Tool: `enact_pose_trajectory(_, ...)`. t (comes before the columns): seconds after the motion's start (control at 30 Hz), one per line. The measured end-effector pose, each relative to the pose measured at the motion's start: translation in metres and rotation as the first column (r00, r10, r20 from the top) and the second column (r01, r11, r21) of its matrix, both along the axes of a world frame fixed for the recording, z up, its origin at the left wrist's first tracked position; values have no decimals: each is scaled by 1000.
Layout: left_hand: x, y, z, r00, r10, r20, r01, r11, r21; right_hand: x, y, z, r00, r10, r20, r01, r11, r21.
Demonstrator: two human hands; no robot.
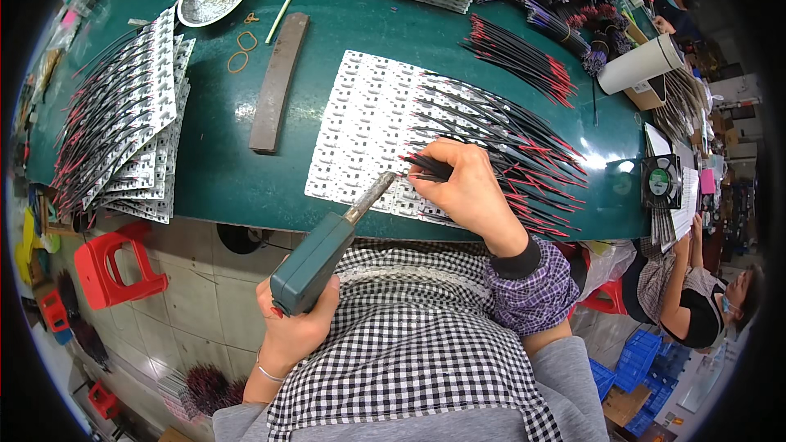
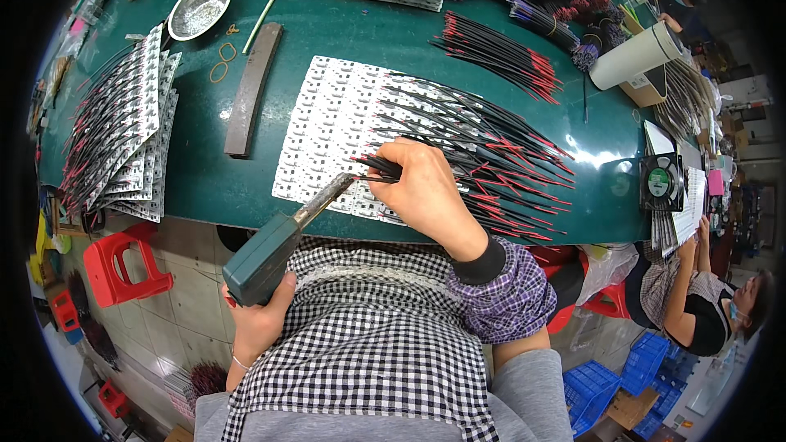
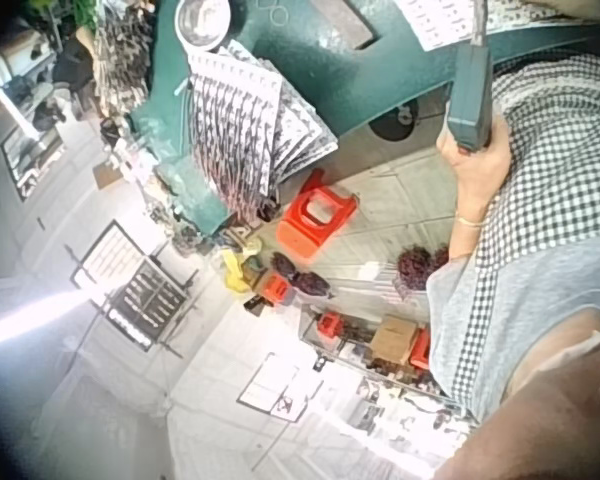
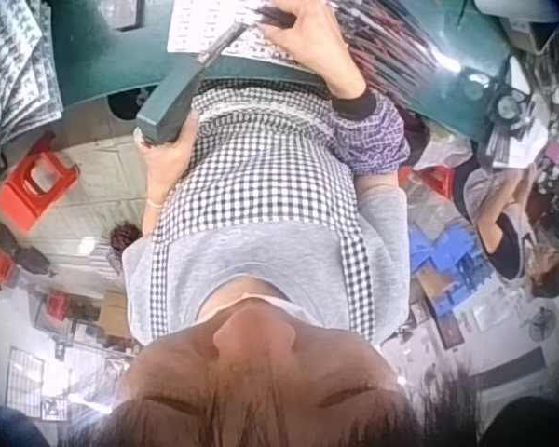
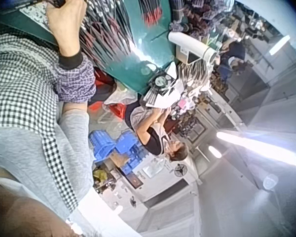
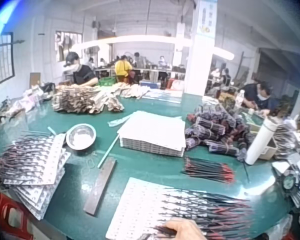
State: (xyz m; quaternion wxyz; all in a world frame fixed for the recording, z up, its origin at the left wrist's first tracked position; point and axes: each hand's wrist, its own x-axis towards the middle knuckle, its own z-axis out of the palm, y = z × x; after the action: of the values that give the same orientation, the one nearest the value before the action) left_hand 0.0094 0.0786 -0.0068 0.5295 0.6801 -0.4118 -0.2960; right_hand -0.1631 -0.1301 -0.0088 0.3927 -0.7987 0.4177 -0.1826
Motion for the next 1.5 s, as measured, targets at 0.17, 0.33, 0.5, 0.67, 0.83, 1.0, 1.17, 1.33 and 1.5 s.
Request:
enact_pose_trajectory(0.17,-2,14,-3,991,88,-101,-79,992,94,-1,1,2,1000,16,-5,-16,999,-35)
enact_pose_trajectory(0.33,-1,21,-4,964,171,-204,-145,980,137,-2,1,10,998,24,-58,-24,1000,4)
enact_pose_trajectory(0.5,0,19,1,963,167,-211,-138,980,145,-15,6,12,989,27,144,-29,999,13)
enact_pose_trajectory(0.67,4,22,-8,984,89,-157,-85,996,38,-19,16,30,958,-12,287,49,991,-122)
enact_pose_trajectory(0.83,-3,16,6,960,154,-232,-137,987,85,-7,26,12,978,-56,201,54,998,14)
enact_pose_trajectory(1.0,-1,21,5,957,162,-242,-119,976,185,-5,27,3,995,-52,84,55,998,-24)
enact_pose_trajectory(1.17,-3,23,2,953,181,-241,-136,972,192,-3,27,1,999,-46,14,46,998,-38)
enact_pose_trajectory(1.33,-4,19,7,959,154,-236,-114,978,174,-3,27,1,999,-48,5,48,997,-58)
enact_pose_trajectory(1.5,-4,18,-2,984,95,-152,-85,994,70,-3,26,0,999,-48,-13,48,998,-47)
